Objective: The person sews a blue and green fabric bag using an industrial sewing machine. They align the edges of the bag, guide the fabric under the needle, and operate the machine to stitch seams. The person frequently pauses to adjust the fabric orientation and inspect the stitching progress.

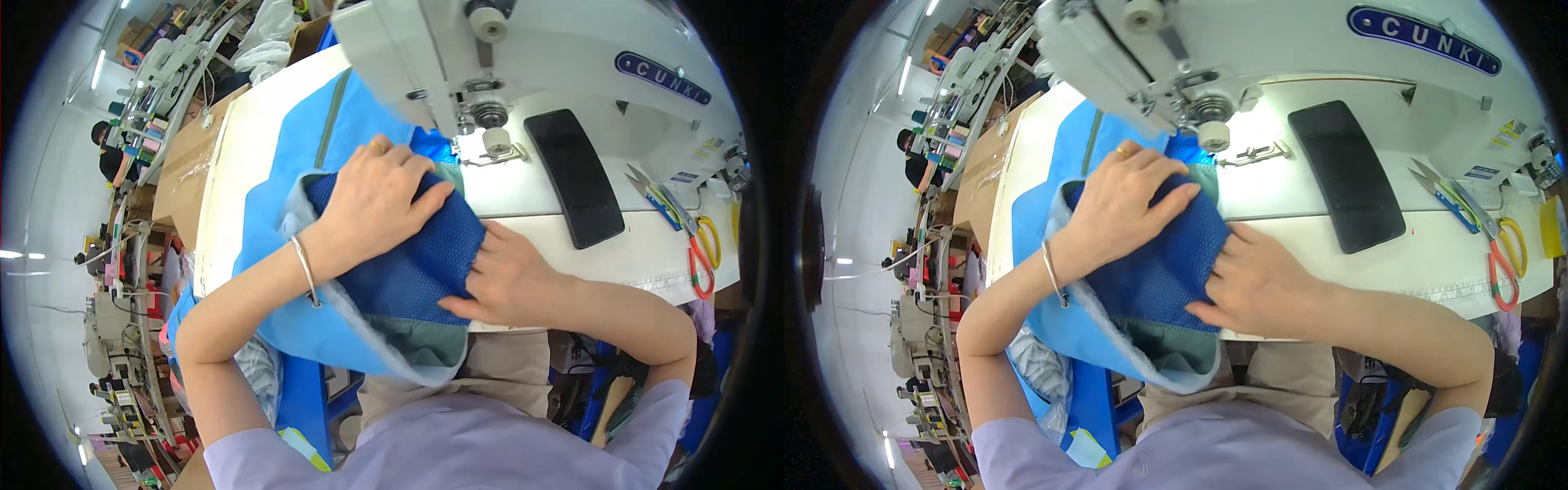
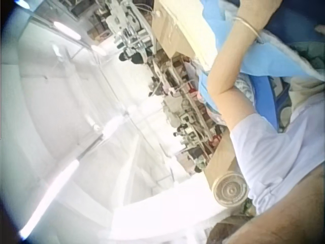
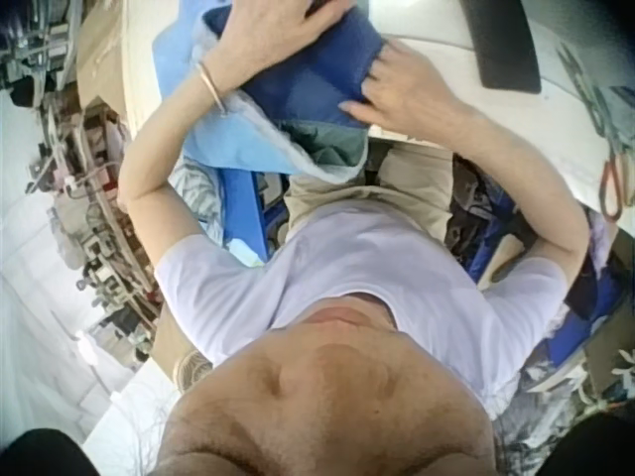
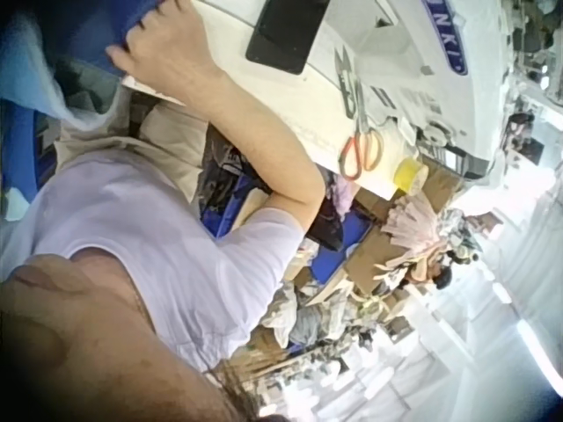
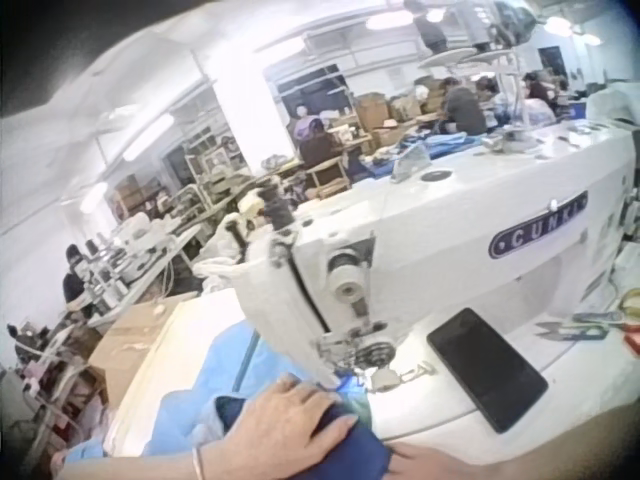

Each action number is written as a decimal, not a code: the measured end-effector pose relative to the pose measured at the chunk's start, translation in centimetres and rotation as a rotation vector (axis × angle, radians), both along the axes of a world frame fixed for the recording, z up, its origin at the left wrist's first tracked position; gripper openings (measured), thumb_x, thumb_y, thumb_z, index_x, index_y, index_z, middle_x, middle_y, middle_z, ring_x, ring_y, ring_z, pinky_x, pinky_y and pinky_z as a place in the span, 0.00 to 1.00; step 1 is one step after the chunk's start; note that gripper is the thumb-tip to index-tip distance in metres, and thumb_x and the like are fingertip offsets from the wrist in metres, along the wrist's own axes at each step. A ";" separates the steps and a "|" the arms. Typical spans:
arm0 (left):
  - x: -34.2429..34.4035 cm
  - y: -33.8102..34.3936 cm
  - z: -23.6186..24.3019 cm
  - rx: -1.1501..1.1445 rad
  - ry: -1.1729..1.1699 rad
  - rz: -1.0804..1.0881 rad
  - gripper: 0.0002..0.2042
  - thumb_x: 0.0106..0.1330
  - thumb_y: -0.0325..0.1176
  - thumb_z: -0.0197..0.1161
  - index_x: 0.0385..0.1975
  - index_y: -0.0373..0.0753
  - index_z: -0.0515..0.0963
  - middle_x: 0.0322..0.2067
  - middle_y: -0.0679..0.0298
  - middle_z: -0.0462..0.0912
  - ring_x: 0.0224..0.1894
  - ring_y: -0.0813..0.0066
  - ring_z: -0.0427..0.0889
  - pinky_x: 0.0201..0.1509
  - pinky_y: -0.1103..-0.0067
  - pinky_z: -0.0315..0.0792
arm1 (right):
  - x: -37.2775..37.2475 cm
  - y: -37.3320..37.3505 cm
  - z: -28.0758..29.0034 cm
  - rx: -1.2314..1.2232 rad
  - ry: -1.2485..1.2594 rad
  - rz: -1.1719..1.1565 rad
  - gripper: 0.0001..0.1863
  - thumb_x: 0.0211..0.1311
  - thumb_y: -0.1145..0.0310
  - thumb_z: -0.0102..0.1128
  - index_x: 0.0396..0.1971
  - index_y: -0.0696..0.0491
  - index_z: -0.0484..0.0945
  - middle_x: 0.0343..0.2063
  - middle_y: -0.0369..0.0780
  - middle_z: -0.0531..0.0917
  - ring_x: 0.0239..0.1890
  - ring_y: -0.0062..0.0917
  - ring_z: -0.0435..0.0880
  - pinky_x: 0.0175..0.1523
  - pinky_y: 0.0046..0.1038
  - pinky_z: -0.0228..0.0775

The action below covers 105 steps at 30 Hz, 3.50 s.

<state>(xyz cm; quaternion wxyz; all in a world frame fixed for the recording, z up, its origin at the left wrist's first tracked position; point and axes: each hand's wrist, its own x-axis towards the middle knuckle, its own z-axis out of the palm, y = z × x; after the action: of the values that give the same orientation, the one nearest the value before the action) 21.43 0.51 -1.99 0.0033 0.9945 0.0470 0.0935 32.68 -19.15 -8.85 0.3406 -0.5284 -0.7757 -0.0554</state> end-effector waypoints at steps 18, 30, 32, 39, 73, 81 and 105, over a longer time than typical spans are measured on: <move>-1.0 -0.6 5.7 -0.468 0.560 -0.009 0.12 0.65 0.40 0.69 0.35 0.36 0.85 0.30 0.56 0.86 0.36 0.57 0.83 0.44 0.67 0.74 | 0.0 -0.5 0.5 -0.210 -0.005 0.009 0.31 0.52 0.47 0.72 0.45 0.60 0.84 0.54 0.51 0.79 0.68 0.47 0.68 0.72 0.50 0.59; -2.8 -0.5 3.5 -0.576 -0.152 -0.266 0.11 0.50 0.25 0.79 0.32 0.39 0.84 0.32 0.63 0.82 0.35 0.67 0.81 0.40 0.75 0.74 | 2.0 0.3 1.0 -0.346 0.922 0.196 0.23 0.62 0.55 0.71 0.47 0.60 0.84 0.44 0.48 0.84 0.51 0.38 0.81 0.57 0.35 0.72; -2.9 -0.8 3.0 -0.527 -0.221 -0.328 0.11 0.50 0.26 0.79 0.31 0.40 0.83 0.32 0.62 0.81 0.34 0.67 0.81 0.38 0.74 0.74 | 1.6 0.2 2.0 -0.440 1.085 0.062 0.21 0.65 0.57 0.71 0.49 0.58 0.85 0.41 0.47 0.85 0.47 0.32 0.83 0.53 0.31 0.74; -2.8 -2.7 3.0 -0.233 -0.201 -0.208 0.15 0.47 0.30 0.81 0.34 0.40 0.82 0.36 0.61 0.81 0.37 0.63 0.81 0.41 0.72 0.74 | 2.5 0.1 1.8 -0.576 1.461 0.123 0.11 0.69 0.67 0.68 0.43 0.60 0.87 0.36 0.36 0.88 0.39 0.13 0.81 0.43 0.19 0.72; -2.1 -1.9 2.0 -0.877 0.097 -0.090 0.06 0.66 0.26 0.69 0.39 0.33 0.83 0.35 0.63 0.83 0.36 0.73 0.80 0.43 0.79 0.73 | 1.4 0.2 2.3 -0.337 1.190 -0.109 0.07 0.58 0.73 0.74 0.32 0.58 0.83 0.28 0.36 0.86 0.32 0.18 0.84 0.42 0.23 0.76; -2.3 -0.5 1.7 -0.818 0.142 -0.260 0.04 0.65 0.26 0.68 0.37 0.34 0.82 0.34 0.62 0.83 0.38 0.69 0.80 0.44 0.76 0.73 | 1.9 0.5 1.3 -0.125 0.763 0.050 0.09 0.54 0.75 0.71 0.35 0.57 0.84 0.33 0.40 0.87 0.39 0.29 0.85 0.45 0.30 0.78; 4.1 4.7 -4.1 -1.018 -0.021 0.142 0.09 0.58 0.27 0.76 0.35 0.31 0.87 0.31 0.60 0.90 0.35 0.73 0.88 0.41 0.75 0.80 | -0.4 0.2 -0.8 0.035 -0.080 0.006 0.10 0.35 0.68 0.59 0.17 0.59 0.81 0.25 0.43 0.80 0.41 0.38 0.77 0.55 0.38 0.73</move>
<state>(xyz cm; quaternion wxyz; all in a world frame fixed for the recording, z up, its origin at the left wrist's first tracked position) 25.51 5.20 -6.04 0.4810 0.8603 0.1542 0.0686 32.27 -18.93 -9.62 0.3185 -0.5173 -0.7893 -0.0890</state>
